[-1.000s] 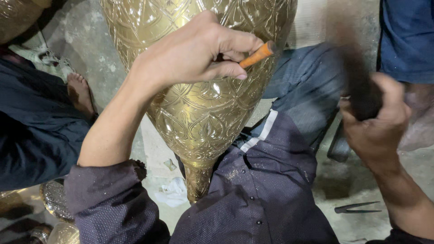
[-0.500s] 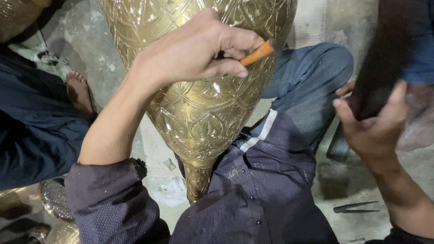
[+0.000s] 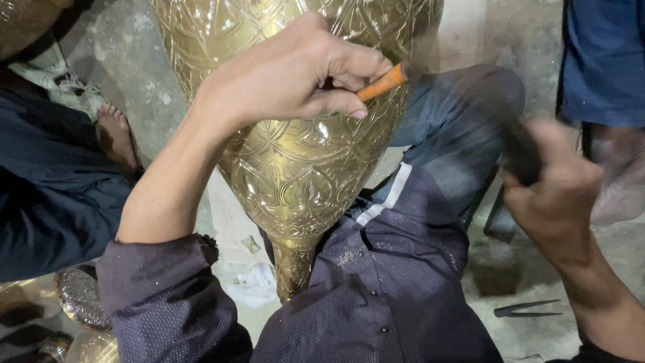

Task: The person sits on the floor with a large brass vase held between their legs and chisels decorative patterns into its surface. They hold a punch against the metal with one hand and strike it with a wooden mallet in the other, repositioning the punch repeatedly to work different areas of the pattern.

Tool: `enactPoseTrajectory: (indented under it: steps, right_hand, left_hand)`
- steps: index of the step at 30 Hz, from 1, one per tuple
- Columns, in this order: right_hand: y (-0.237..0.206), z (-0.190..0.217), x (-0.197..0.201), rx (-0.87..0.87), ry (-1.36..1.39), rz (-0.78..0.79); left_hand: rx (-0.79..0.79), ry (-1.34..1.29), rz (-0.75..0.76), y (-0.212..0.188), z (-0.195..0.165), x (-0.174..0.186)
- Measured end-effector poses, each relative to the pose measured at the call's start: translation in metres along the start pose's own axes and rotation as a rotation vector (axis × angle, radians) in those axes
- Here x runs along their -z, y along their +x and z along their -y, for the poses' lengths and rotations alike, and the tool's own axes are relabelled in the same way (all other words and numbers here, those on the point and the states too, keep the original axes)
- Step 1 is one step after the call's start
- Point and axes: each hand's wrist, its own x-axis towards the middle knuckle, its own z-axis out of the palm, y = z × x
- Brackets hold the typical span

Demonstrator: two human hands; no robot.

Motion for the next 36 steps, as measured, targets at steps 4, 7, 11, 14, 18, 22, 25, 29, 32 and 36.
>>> enactPoseTrajectory:
  steps: [4, 7, 11, 14, 18, 22, 25, 29, 32, 36]
  right_hand:
    - [-0.003, -0.001, 0.005, -0.061, 0.17, -0.034]
    - [-0.002, -0.003, 0.009, -0.187, 0.196, 0.09]
    - [-0.001, -0.007, 0.005, -0.012, 0.073, -0.037]
    - [-0.002, -0.006, -0.003, -0.064, 0.221, -0.001]
    - [-0.002, -0.002, -0.009, -0.096, 0.228, -0.081]
    - [-0.004, 0.001, -0.013, 0.052, -0.012, -0.007]
    - [-0.005, 0.002, -0.016, -0.059, 0.173, -0.061]
    - [-0.004, 0.008, -0.015, 0.026, -0.063, -0.031]
    - [-0.001, 0.016, -0.013, -0.065, 0.22, -0.098]
    - [0.009, 0.021, -0.01, -0.056, 0.214, -0.067]
  left_hand:
    - [-0.023, 0.0, 0.009, 0.0, -0.001, 0.003]
    - [0.007, 0.039, 0.036, 0.0, -0.004, 0.005]
    - [0.052, 0.034, 0.047, 0.0, -0.005, 0.005]
    - [0.054, -0.015, 0.009, 0.0, -0.004, 0.002]
    - [0.054, -0.025, 0.027, 0.0, 0.0, 0.002]
    - [0.137, 0.01, 0.082, -0.002, 0.0, 0.001]
    - [0.01, -0.016, 0.007, -0.002, -0.002, 0.003]
    - [0.035, -0.008, 0.053, -0.002, -0.005, 0.008]
    - [0.062, 0.079, 0.093, -0.001, -0.007, 0.008]
    - [0.012, 0.004, 0.051, -0.001, -0.003, 0.007]
